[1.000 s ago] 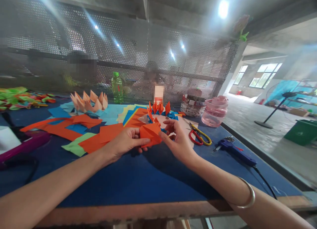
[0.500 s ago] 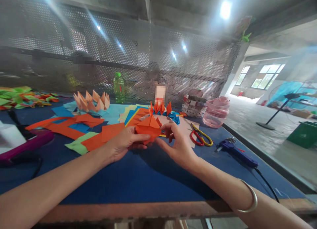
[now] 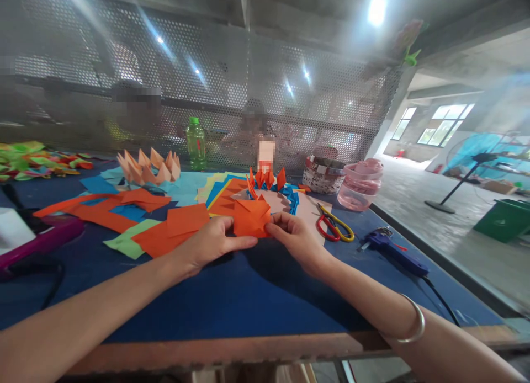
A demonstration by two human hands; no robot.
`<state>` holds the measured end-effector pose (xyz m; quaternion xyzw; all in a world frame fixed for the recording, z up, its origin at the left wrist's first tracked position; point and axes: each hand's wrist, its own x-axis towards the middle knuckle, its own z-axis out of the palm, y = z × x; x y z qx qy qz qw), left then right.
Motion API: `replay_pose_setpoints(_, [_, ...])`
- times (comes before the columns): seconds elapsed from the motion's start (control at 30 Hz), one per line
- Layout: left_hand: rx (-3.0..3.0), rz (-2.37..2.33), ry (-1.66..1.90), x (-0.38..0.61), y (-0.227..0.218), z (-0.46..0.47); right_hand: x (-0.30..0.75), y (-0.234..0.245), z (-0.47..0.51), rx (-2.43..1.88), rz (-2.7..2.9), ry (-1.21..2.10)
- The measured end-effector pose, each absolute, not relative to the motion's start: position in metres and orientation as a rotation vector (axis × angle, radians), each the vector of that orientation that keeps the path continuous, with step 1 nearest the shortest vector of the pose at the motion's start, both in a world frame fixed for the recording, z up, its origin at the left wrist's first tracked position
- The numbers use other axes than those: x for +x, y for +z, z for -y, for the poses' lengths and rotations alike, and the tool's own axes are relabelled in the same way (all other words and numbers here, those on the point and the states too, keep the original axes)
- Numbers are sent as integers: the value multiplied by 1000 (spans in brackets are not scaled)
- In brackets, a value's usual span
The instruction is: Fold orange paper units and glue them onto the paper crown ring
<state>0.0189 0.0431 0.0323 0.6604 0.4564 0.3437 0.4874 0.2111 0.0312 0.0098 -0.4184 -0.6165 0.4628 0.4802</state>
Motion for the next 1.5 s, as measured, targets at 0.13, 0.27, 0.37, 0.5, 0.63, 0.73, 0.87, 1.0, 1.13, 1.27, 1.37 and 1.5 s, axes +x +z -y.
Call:
replay_pose_setpoints(0.13, [1868, -1024, 1206, 13, 40, -45, 215, 11, -37, -1114, 1523, 1088])
replay_pose_setpoints(0.27, [2211, -1023, 1337, 6, 50, -39, 215, 10, -39, -1155, 1550, 1076])
replay_pose_setpoints(0.37, [2525, -921, 1131, 4, 50, -36, 215, 8, -40, -1174, 1612, 980])
replay_pose_setpoints(0.5, [2755, -844, 913, 4, 39, -40, 218, 6, -44, -1195, 1676, 850])
replay_pose_setpoints(0.63, [2863, -876, 982, 3, 32, -46, 220, 4, -45, -1217, 1708, 800])
replay_pose_setpoints(0.73, [2978, -901, 1033, 2, 32, -46, 220, 5, -44, -1242, 1747, 755])
replay_pose_setpoints(0.87, [3156, -1004, 926, 2, 30, -44, 221, 12, -36, -1209, 1848, 482])
replay_pose_setpoints(1.0, [3055, -1177, 826, 3, 25, -44, 219, 22, -26, -1097, 1931, 309])
replay_pose_setpoints(1.13, [2917, -1325, 794, 7, 25, -41, 218, 20, -22, -983, 2103, 367])
replay_pose_setpoints(1.27, [2833, -1380, 742, 11, 27, -36, 217, 13, -24, -953, 2191, 363])
replay_pose_setpoints(1.37, [2779, -1339, 677, 9, 25, -34, 218, 13, -24, -895, 2252, 325])
replay_pose_setpoints(1.5, [2799, -1255, 612, 1, 21, -33, 218, 15, -21, -776, 2404, 276])
